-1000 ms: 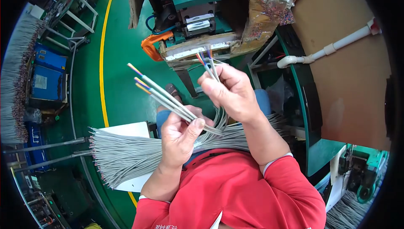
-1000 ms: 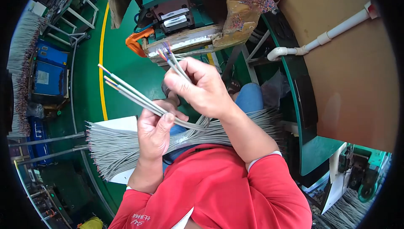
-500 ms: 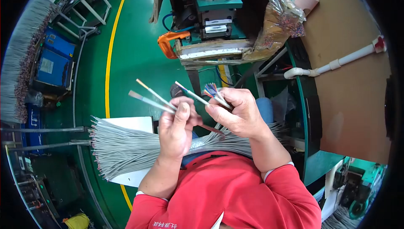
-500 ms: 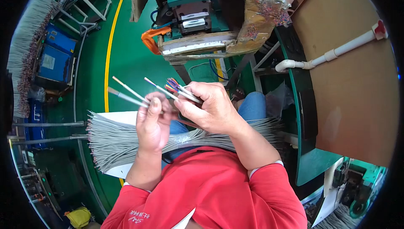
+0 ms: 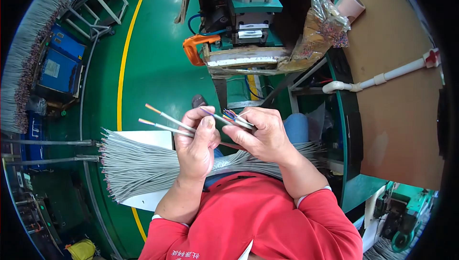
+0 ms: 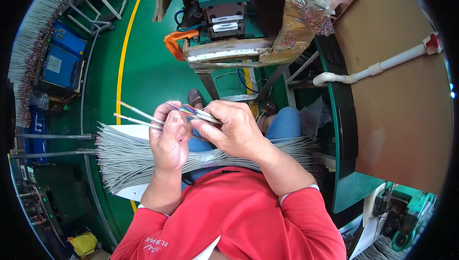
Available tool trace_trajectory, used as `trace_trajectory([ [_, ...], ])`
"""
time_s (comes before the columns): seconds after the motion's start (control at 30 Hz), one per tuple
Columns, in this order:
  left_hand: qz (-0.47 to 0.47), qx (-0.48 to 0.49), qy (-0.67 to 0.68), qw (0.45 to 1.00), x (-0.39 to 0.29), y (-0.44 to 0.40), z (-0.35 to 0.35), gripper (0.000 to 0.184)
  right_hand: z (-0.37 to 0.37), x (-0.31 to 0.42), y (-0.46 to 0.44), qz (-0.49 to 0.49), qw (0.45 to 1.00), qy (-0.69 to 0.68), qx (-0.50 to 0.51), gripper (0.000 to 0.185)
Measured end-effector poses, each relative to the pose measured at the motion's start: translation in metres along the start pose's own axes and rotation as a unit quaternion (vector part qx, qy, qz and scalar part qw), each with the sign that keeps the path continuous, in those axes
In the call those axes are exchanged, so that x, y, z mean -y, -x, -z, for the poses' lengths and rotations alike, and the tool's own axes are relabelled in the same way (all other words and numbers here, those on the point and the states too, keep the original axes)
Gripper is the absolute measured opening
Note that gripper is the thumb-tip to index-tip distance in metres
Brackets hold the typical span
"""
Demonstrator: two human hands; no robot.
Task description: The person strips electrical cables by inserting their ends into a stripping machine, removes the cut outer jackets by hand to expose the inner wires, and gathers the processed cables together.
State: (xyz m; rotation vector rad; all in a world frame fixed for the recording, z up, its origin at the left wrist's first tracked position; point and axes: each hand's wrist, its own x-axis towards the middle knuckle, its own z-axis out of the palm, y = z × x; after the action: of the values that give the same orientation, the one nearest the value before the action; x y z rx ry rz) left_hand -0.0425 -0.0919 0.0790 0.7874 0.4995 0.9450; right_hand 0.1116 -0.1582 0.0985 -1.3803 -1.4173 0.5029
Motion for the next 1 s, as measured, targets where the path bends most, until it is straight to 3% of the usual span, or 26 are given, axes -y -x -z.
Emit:
trace_trajectory([
  [0.1,-0.131,0.099,-0.195,0.967,-0.001,0.007,0.008,0.018,0.002,-0.003,-0.001,-0.013,1.000,0.009,-0.020,0.019],
  [0.13,-0.129,0.099,-0.193,0.968,-0.001,0.007,0.007,0.018,0.003,-0.003,0.000,-0.042,0.999,0.001,-0.021,0.020],
  [0.23,-0.187,0.279,-0.272,0.902,-0.009,0.004,-0.001,0.024,0.005,-0.003,0.002,-0.083,0.995,-0.050,-0.009,0.021],
  [0.27,-0.190,0.279,-0.272,0.901,-0.009,0.002,0.000,0.024,0.005,-0.002,0.002,-0.095,0.991,-0.093,0.000,0.021],
  [0.33,-0.065,0.113,-0.079,0.988,-0.006,-0.001,0.001,0.026,0.007,-0.001,0.004,-0.107,0.985,-0.136,0.010,0.022],
  [0.37,0.001,0.025,0.022,0.999,-0.005,-0.003,0.001,0.028,0.009,-0.002,0.005,-0.126,0.979,-0.160,0.025,0.021],
  [0.43,0.018,0.025,0.029,0.999,-0.007,-0.006,0.000,0.029,0.011,-0.004,0.007,-0.166,0.962,-0.208,0.054,0.019],
  [0.53,0.052,0.029,0.041,0.997,-0.009,-0.006,0.000,0.031,0.007,-0.007,0.009,-0.147,0.971,-0.184,0.050,0.020],
  [0.63,-0.069,0.146,-0.190,0.968,-0.005,0.001,0.001,0.032,0.002,-0.013,0.009,-0.123,0.979,-0.160,0.031,0.021],
  [0.67,-0.068,0.146,-0.189,0.969,-0.005,0.000,-0.001,0.032,0.000,-0.016,0.008,-0.108,0.983,-0.150,0.018,0.022],
  [0.77,-0.189,0.288,-0.290,0.893,-0.007,-0.005,-0.006,0.031,0.001,-0.013,0.008,-0.106,0.982,-0.154,0.019,0.023],
  [0.8,-0.189,0.288,-0.290,0.893,-0.007,-0.005,-0.005,0.031,0.003,-0.009,0.009,-0.121,0.978,-0.169,0.031,0.024],
  [0.87,-0.053,0.111,-0.128,0.984,-0.004,-0.005,-0.002,0.030,0.005,-0.008,0.010,-0.137,0.973,-0.182,0.042,0.025],
  [0.9,0.018,0.017,-0.042,0.999,-0.002,-0.005,0.000,0.030,0.005,-0.007,0.011,-0.127,0.974,-0.179,0.048,0.025],
  [1.0,0.027,0.033,-0.048,0.998,-0.001,-0.006,0.003,0.028,0.003,-0.008,0.010,-0.105,0.977,-0.173,0.062,0.025],
])
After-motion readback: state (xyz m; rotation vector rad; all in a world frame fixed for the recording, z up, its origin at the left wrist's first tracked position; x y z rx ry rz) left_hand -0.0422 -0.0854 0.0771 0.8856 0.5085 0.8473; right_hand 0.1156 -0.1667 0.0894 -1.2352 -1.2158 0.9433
